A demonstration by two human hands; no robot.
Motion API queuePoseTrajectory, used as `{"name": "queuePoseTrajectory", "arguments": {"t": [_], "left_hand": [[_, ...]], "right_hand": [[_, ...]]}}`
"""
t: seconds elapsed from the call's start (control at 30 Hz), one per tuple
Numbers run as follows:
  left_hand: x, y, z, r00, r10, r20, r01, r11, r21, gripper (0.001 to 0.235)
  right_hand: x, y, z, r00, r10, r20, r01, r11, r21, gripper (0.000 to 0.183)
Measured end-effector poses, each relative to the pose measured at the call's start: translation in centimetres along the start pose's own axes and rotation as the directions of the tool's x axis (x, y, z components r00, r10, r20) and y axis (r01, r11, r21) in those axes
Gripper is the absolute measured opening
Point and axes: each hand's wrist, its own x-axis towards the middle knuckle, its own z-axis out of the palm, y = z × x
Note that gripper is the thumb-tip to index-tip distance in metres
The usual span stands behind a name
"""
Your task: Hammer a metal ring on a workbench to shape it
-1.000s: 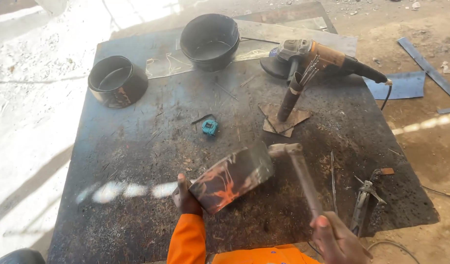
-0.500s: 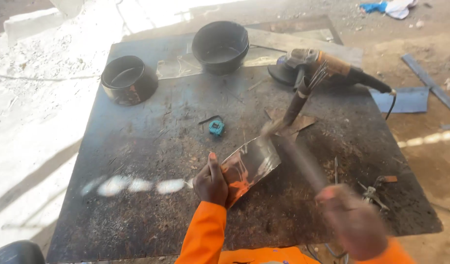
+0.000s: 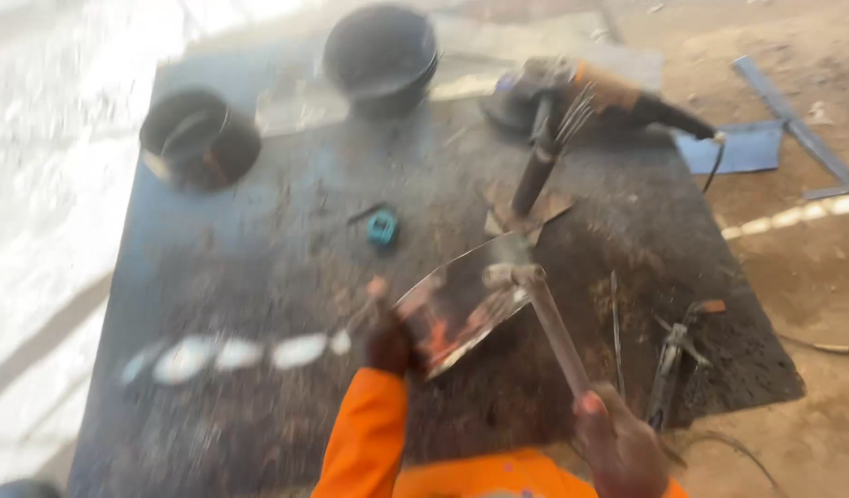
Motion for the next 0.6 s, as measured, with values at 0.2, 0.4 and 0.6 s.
{"name": "queuePoseTrajectory", "arguments": {"t": [0.2,0.4,0.6], "left_hand": [[2.7,-1.1,-0.9,0.977,0.212,-0.016,-0.203,0.952,0.229,0.067],[2.1,-0.6,-0.3,0.951,0.307,0.044,-0.307,0.912,0.271,0.069],[2.0,-0.8,-1.2,0.968,0.243,0.062,-0.242,0.970,-0.025,0.059]], "right_hand": [[-0.3,2.3,-4.0,0.915,-0.353,-0.196,0.263,0.154,0.952,0.044],[4.9,2.5,-1.5,0.429,-0.871,-0.241,0.607,0.080,0.791,0.057],[3.7,2.1,-2.0,0.972,-0.221,-0.083,0.232,0.833,0.502,0.053]]}}
